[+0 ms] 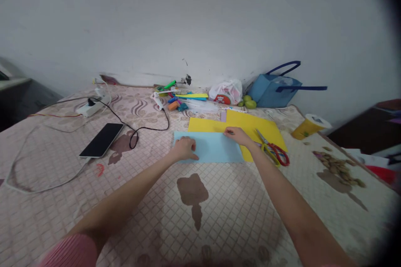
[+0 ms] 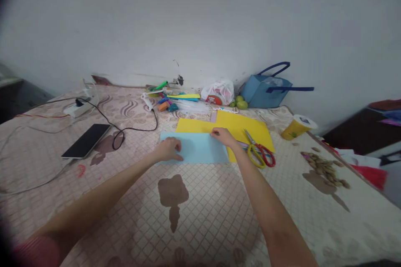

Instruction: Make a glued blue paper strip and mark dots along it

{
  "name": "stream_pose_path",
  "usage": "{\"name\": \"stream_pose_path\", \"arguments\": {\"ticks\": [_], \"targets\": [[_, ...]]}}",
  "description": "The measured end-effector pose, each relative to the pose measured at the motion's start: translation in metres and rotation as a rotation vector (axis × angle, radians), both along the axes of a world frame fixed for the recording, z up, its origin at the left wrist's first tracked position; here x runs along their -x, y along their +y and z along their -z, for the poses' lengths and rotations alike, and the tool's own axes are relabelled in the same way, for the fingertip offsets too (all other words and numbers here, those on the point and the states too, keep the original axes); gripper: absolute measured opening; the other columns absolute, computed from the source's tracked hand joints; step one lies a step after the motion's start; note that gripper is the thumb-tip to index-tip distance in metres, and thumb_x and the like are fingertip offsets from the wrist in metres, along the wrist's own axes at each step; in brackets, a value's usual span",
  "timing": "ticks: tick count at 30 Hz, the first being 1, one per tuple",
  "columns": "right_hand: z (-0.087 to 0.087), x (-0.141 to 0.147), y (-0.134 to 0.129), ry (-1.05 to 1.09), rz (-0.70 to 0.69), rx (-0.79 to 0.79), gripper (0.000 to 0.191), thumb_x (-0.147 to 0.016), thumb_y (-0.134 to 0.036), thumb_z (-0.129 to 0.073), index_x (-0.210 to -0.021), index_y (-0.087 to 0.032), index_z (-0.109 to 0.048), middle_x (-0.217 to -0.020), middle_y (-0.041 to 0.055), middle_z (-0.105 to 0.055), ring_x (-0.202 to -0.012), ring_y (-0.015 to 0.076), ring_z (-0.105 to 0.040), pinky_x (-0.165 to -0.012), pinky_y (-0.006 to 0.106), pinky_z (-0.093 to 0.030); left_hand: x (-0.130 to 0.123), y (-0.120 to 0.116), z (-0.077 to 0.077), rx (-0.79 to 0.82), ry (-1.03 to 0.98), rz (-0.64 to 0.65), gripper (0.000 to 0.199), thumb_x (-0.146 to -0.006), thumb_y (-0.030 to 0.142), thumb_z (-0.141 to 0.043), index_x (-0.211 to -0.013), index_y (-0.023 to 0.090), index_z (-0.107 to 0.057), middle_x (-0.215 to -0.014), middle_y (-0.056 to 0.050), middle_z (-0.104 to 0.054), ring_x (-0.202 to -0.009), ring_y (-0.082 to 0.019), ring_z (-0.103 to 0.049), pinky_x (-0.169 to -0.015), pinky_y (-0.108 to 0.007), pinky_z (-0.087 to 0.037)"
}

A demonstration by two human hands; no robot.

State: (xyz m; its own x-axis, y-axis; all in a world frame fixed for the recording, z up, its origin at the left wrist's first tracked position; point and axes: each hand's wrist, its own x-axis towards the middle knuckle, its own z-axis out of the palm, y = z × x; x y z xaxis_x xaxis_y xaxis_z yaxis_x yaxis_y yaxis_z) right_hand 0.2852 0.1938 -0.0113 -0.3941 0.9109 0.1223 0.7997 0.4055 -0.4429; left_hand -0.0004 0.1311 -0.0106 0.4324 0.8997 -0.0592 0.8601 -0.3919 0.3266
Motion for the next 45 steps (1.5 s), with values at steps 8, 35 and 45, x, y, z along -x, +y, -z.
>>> {"name": "stream_pose_path", "arguments": {"ticks": [8, 35, 45], "targets": [[0.001, 0.001, 0.002, 0.010, 0.009, -0.006, 0.023, -0.079, -0.034, -0.047, -0.072, -0.017, -0.061, -0.073, 0.0039, -0.066, -0.069, 0.0171, -0.056, -0.062, 0.026, -0.038, -0.005, 0.009, -0.008, 0.052, 0.014, 0.071, 0.081, -0.051, 0.044, -0.077, -0.122, 0.021, -0.047, -0.119, -0.011, -0.052, -0.103, -0.029, -0.053, -0.081, -0.038, -0.043], [-0.009, 0.042, -0.148, 0.147, -0.422, 0.028, 0.054, -0.085, -0.048, -0.047, -0.133, -0.026, -0.039, -0.134, 0.0092, -0.043, -0.125, 0.0244, -0.037, -0.103, 0.043, -0.032, 0.036, -0.121, 0.004, -0.458, 0.264, 0.376, 0.008, -0.084, 0.011, -0.046, -0.084, 0.016, -0.052, -0.084, -0.005, -0.055, -0.076, -0.020, -0.051, -0.067, -0.035, -0.040], [0.008, 0.035, -0.138, -0.018, 0.000, 0.101, 0.039, -0.071, -0.027, -0.066, -0.108, -0.020, -0.053, -0.098, 0.0067, -0.057, -0.089, 0.0198, -0.055, -0.078, 0.033, -0.043, 0.030, -0.114, -0.002, -0.281, 0.039, 0.337, 0.018, -0.082, 0.017, -0.055, -0.100, 0.017, -0.052, -0.102, -0.006, -0.058, -0.094, -0.020, -0.053, -0.078, -0.033, -0.042]]}}
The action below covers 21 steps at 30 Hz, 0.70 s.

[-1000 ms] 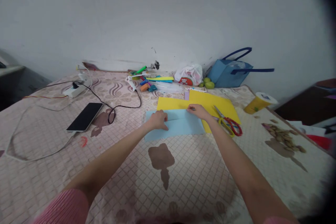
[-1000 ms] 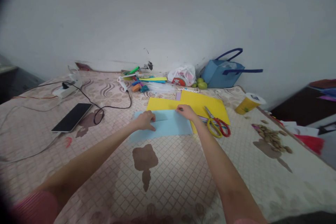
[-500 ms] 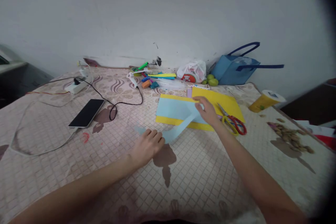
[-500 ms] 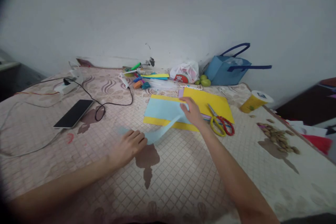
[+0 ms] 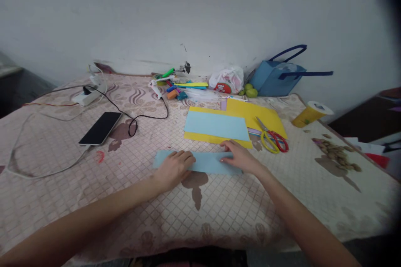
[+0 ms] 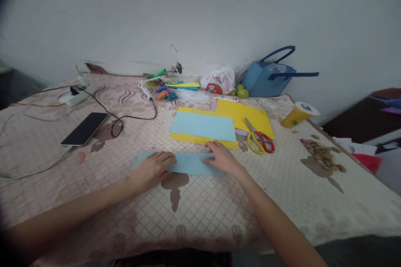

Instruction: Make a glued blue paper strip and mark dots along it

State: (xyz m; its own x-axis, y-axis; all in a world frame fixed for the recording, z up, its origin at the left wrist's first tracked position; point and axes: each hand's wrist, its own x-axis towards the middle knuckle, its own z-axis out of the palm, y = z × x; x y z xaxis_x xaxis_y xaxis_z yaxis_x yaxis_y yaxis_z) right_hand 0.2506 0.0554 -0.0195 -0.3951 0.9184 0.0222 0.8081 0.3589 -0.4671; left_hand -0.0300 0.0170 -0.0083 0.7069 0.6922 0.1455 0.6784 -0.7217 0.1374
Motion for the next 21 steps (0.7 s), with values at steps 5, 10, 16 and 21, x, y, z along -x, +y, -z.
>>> {"name": "stream_pose_path", "arguments": {"ticks": [5, 10, 16, 21], "targets": [[-0.012, 0.010, 0.021, 0.039, -0.065, 0.214, 0.027, -0.069, -0.028, -0.067, -0.091, -0.020, -0.056, -0.073, 0.0000, -0.057, -0.068, 0.0156, -0.053, -0.060, 0.026, -0.037, -0.005, 0.013, -0.006, 0.046, 0.009, -0.028, 0.011, -0.082, 0.020, -0.056, -0.093, 0.017, -0.056, -0.094, -0.004, -0.060, -0.088, -0.019, -0.055, -0.075, -0.032, -0.041], [-0.002, 0.010, 0.022, 0.203, -0.138, 0.336, 0.029, -0.075, -0.026, -0.060, -0.102, -0.019, -0.052, -0.066, -0.0035, -0.052, -0.061, 0.0122, -0.050, -0.055, 0.023, -0.037, 0.004, 0.024, -0.015, -0.132, 0.054, 0.001, 0.010, -0.085, 0.012, -0.049, -0.083, 0.016, -0.058, -0.099, -0.007, -0.060, -0.099, -0.022, -0.051, -0.084, -0.036, -0.037], [0.008, 0.014, 0.014, 0.399, -0.118, 0.369, 0.025, -0.076, -0.031, -0.061, -0.095, -0.016, -0.057, -0.071, -0.0010, -0.053, -0.062, 0.0116, -0.050, -0.055, 0.023, -0.037, -0.006, 0.015, -0.004, -0.103, -0.010, 0.139, 0.013, -0.086, 0.016, -0.049, -0.096, 0.017, -0.057, -0.097, -0.005, -0.061, -0.092, -0.018, -0.053, -0.081, -0.033, -0.037], [0.009, 0.017, 0.010, 0.409, -0.088, 0.283, 0.026, -0.075, -0.036, -0.062, -0.093, -0.016, -0.060, -0.075, 0.0008, -0.058, -0.066, 0.0126, -0.052, -0.057, 0.024, -0.039, -0.021, 0.017, -0.002, -0.015, -0.048, 0.076, 0.015, -0.088, 0.018, -0.046, -0.083, 0.017, -0.060, -0.083, -0.003, -0.063, -0.080, -0.016, -0.057, -0.074, -0.030, -0.039]]}}
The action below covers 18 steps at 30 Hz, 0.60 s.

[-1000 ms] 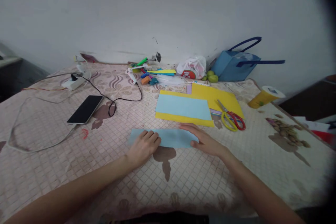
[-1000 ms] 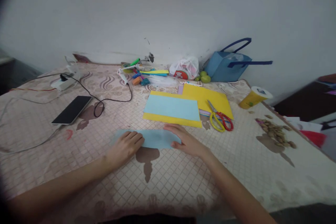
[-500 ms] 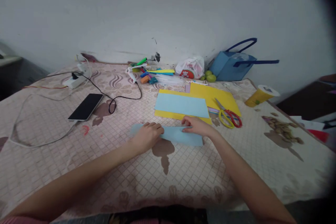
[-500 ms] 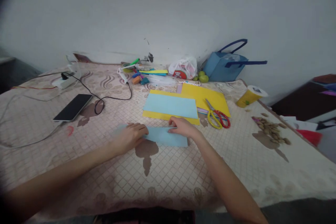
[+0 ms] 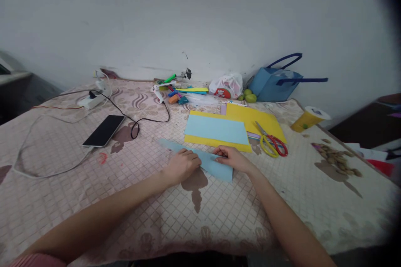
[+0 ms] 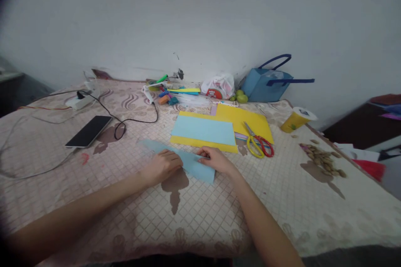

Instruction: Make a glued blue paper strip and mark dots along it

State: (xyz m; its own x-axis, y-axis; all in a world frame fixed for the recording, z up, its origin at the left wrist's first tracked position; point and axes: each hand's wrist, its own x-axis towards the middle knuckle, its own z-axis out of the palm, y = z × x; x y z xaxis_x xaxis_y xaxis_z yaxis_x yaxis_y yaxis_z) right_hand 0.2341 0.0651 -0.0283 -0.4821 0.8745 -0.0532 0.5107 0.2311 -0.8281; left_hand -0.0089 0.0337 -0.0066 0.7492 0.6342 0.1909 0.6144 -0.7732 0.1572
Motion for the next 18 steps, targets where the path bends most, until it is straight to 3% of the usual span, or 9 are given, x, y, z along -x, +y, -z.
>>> {"name": "stream_pose_path", "arguments": {"ticks": [4, 8, 14, 18], "targets": [[-0.002, 0.000, -0.004, 0.034, 0.022, 0.030, 0.031, -0.078, -0.042, -0.058, -0.096, -0.017, -0.058, -0.079, 0.0023, -0.061, -0.068, 0.0141, -0.055, -0.058, 0.025, -0.042, 0.001, 0.009, -0.006, 0.212, -0.096, -0.152, 0.015, -0.084, 0.017, -0.048, -0.085, 0.019, -0.062, -0.087, -0.002, -0.066, -0.078, -0.015, -0.059, -0.068, -0.025, -0.041], [-0.007, -0.001, -0.009, 0.084, 0.042, 0.125, 0.039, -0.084, -0.051, -0.045, -0.103, -0.018, -0.054, -0.075, 0.0020, -0.061, -0.059, 0.0135, -0.055, -0.051, 0.025, -0.042, 0.008, 0.014, -0.011, 0.364, -0.165, -0.232, 0.015, -0.080, 0.018, -0.049, -0.083, 0.020, -0.064, -0.083, -0.001, -0.067, -0.074, -0.015, -0.060, -0.063, -0.023, -0.041], [-0.015, -0.006, -0.024, 0.075, 0.050, 0.001, 0.043, -0.090, -0.052, -0.031, -0.096, -0.019, -0.057, -0.090, 0.0062, -0.062, -0.081, 0.0178, -0.058, -0.071, 0.032, -0.047, 0.014, 0.016, -0.010, 0.391, -0.180, -0.275, 0.016, -0.080, 0.021, -0.049, -0.081, 0.020, -0.064, -0.078, -0.002, -0.066, -0.069, -0.015, -0.058, -0.059, -0.023, -0.039], [-0.014, -0.007, -0.039, 0.036, 0.020, -0.072, 0.028, -0.085, -0.046, -0.048, -0.086, -0.019, -0.057, -0.094, 0.0059, -0.060, -0.085, 0.0185, -0.056, -0.072, 0.031, -0.046, 0.013, 0.019, -0.008, 0.400, -0.165, -0.255, 0.014, -0.079, 0.021, -0.050, -0.080, 0.019, -0.064, -0.079, -0.002, -0.066, -0.069, -0.015, -0.058, -0.059, -0.023, -0.039]]}}
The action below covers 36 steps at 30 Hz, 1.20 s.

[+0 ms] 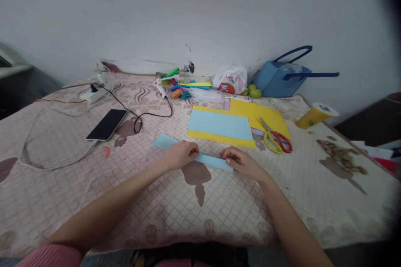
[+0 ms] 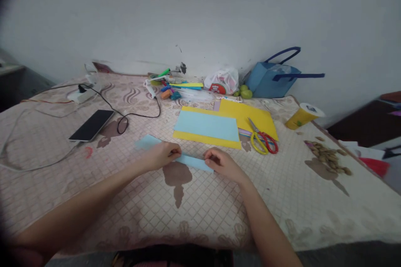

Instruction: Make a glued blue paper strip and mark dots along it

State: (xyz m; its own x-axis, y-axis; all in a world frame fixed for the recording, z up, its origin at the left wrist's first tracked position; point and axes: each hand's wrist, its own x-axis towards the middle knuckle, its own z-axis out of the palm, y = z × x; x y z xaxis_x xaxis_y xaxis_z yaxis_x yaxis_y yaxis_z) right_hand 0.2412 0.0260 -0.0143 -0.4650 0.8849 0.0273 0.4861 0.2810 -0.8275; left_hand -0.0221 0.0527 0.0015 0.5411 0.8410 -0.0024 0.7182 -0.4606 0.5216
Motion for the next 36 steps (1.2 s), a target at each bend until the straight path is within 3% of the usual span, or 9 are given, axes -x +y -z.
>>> {"name": "stream_pose_path", "arguments": {"ticks": [10, 13, 16, 21, 26, 31, 36], "targets": [[0.010, 0.007, -0.019, -0.077, 0.116, -0.156, 0.010, -0.081, -0.028, -0.055, -0.076, -0.020, -0.057, -0.104, 0.0069, -0.054, -0.095, 0.0205, -0.053, -0.078, 0.034, -0.044, -0.011, -0.004, 0.004, 0.011, -0.025, 0.066, 0.012, -0.077, 0.022, -0.055, -0.087, 0.021, -0.062, -0.084, -0.001, -0.067, -0.077, -0.016, -0.060, -0.066, -0.024, -0.043], [0.010, 0.012, -0.028, -0.083, 0.173, -0.204, 0.007, -0.082, -0.027, -0.054, -0.086, -0.022, -0.057, -0.104, 0.0068, -0.054, -0.096, 0.0208, -0.053, -0.079, 0.035, -0.045, -0.011, -0.003, 0.006, 0.016, -0.054, 0.048, 0.013, -0.076, 0.020, -0.056, -0.089, 0.020, -0.059, -0.084, 0.000, -0.066, -0.077, -0.015, -0.060, -0.067, -0.024, -0.044], [0.011, 0.018, -0.039, -0.087, 0.225, -0.269, 0.016, -0.083, -0.026, -0.053, -0.098, -0.023, -0.054, -0.101, 0.0065, -0.055, -0.093, 0.0210, -0.053, -0.078, 0.036, -0.045, -0.012, -0.005, 0.007, 0.025, -0.062, 0.074, 0.009, -0.076, 0.019, -0.054, -0.084, 0.020, -0.059, -0.081, 0.000, -0.065, -0.074, -0.014, -0.059, -0.065, -0.022, -0.043], [0.015, 0.021, -0.049, -0.131, 0.276, -0.318, 0.010, -0.085, -0.026, -0.051, -0.093, -0.023, -0.056, -0.090, 0.0066, -0.057, -0.088, 0.0227, -0.053, -0.078, 0.039, -0.045, -0.012, -0.009, 0.005, 0.047, -0.078, 0.081, 0.014, -0.076, 0.018, -0.054, -0.088, 0.021, -0.059, -0.081, 0.001, -0.066, -0.075, -0.014, -0.059, -0.064, -0.022, -0.043], [0.019, 0.011, -0.052, -0.103, 0.328, -0.249, 0.010, -0.085, -0.028, -0.049, -0.084, -0.023, -0.057, -0.086, 0.0060, -0.056, -0.081, 0.0213, -0.054, -0.068, 0.036, -0.047, 0.024, -0.002, 0.000, 0.059, -0.005, 0.090, 0.011, -0.075, 0.021, -0.054, -0.081, 0.019, -0.063, -0.077, 0.000, -0.065, -0.069, -0.013, -0.058, -0.062, -0.021, -0.041], [0.021, 0.004, -0.057, -0.113, 0.279, -0.263, 0.009, -0.085, -0.028, -0.050, -0.080, -0.024, -0.057, -0.083, 0.0054, -0.057, -0.082, 0.0221, -0.053, -0.071, 0.037, -0.045, 0.079, 0.000, -0.001, 0.086, -0.110, 0.064, 0.015, -0.076, 0.027, -0.053, -0.078, 0.017, -0.063, -0.079, -0.002, -0.064, -0.073, -0.013, -0.056, -0.068, -0.023, -0.043], [0.023, 0.008, -0.056, -0.080, 0.373, -0.298, 0.015, -0.087, -0.030, -0.048, -0.075, -0.023, -0.054, -0.083, 0.0060, -0.059, -0.085, 0.0228, -0.052, -0.075, 0.039, -0.044, 0.104, -0.001, 0.007, 0.136, -0.212, -0.083, 0.021, -0.078, 0.032, -0.051, -0.077, 0.015, -0.062, -0.073, 0.000, -0.061, -0.068, -0.011, -0.052, -0.062, -0.022, -0.040]]}}
